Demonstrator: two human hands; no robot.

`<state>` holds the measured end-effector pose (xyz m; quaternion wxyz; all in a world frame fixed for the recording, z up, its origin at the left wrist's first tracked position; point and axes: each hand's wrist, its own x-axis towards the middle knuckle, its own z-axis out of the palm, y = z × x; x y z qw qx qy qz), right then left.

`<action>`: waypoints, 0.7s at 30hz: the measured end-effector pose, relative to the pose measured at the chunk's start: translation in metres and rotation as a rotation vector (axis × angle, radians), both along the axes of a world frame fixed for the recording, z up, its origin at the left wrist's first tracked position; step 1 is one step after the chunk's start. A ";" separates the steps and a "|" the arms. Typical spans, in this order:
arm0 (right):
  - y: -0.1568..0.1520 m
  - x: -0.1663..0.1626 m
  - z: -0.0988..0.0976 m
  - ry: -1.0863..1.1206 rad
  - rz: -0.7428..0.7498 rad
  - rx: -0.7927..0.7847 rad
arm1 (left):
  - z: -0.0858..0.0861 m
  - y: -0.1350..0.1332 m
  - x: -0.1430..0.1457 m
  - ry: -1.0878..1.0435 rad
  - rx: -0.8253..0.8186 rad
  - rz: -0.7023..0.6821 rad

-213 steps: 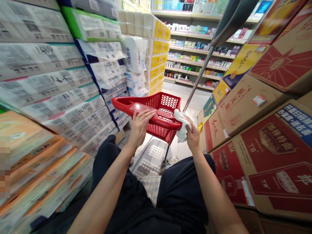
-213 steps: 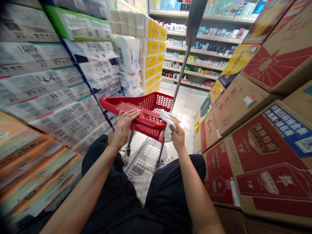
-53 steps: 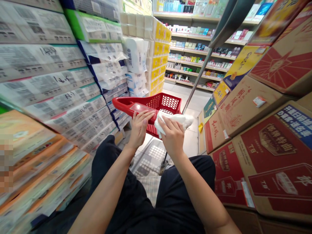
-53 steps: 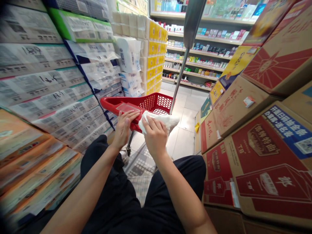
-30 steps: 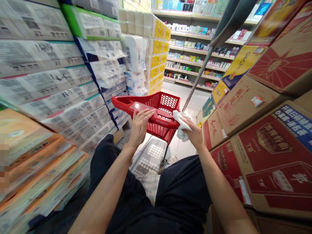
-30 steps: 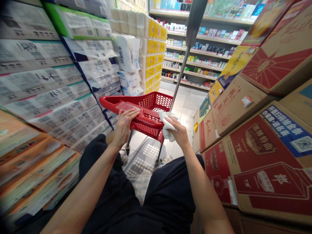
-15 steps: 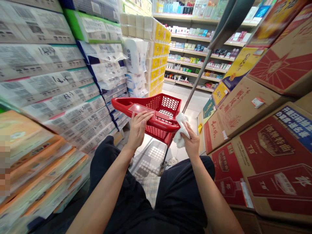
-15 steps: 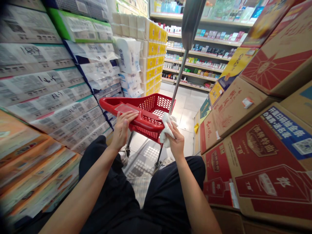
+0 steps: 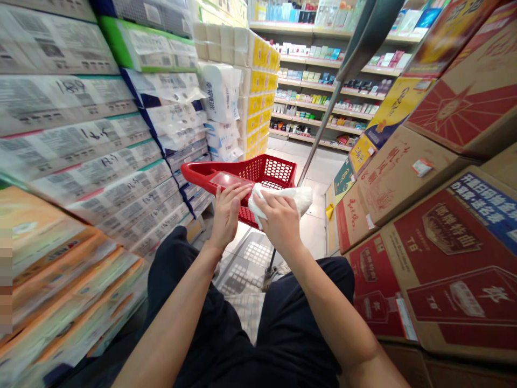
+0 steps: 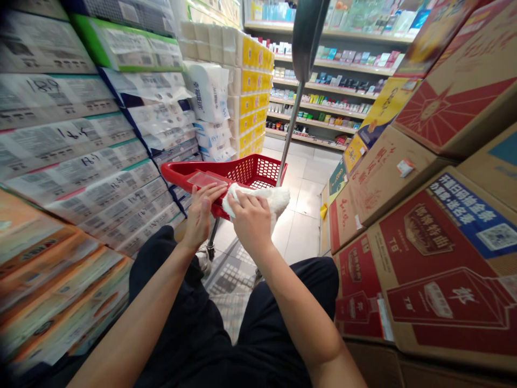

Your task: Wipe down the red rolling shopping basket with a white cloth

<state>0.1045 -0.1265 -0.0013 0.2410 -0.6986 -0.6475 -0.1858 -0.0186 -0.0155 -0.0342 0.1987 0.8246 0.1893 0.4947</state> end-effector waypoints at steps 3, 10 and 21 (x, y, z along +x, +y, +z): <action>0.004 0.004 -0.001 -0.015 0.031 -0.004 | 0.000 0.003 -0.001 0.004 0.004 -0.011; -0.019 0.050 -0.014 -0.060 0.195 0.066 | -0.001 0.003 -0.002 0.036 0.015 -0.031; -0.040 0.136 -0.054 0.444 0.356 0.182 | 0.000 0.003 -0.002 0.032 -0.009 -0.041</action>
